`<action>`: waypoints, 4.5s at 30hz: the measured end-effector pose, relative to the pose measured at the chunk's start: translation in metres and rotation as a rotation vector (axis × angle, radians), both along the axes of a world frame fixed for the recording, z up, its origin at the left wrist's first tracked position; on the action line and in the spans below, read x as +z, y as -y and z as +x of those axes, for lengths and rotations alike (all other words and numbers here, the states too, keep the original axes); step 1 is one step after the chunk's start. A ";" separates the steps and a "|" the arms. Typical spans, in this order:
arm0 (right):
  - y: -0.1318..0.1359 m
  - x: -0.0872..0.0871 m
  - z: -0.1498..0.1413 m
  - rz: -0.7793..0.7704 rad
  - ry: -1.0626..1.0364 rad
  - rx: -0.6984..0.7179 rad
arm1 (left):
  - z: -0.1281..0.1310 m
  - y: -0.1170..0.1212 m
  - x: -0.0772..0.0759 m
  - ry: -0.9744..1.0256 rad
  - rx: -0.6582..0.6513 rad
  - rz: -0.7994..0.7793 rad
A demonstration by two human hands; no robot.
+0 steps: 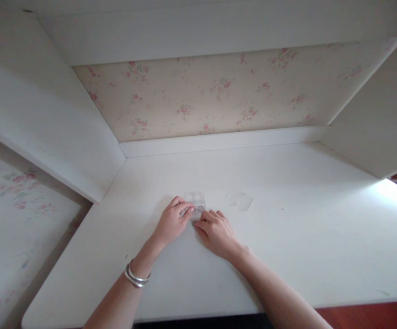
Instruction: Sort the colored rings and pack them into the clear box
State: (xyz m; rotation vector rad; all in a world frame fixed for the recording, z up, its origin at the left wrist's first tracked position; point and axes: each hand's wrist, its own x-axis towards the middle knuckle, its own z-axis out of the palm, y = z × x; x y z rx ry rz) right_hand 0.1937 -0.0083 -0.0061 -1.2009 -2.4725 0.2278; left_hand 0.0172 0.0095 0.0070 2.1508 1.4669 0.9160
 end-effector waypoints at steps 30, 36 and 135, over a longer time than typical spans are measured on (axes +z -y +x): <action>-0.023 -0.010 0.006 -0.087 -0.510 -0.305 | -0.009 0.031 -0.013 -0.194 -0.136 -0.072; -0.018 -0.005 0.007 -0.088 -0.498 -0.290 | -0.009 0.028 -0.010 -0.048 -0.137 -0.158; -0.009 0.003 0.022 -0.014 -0.040 0.013 | -0.006 -0.035 -0.008 -0.137 0.098 0.011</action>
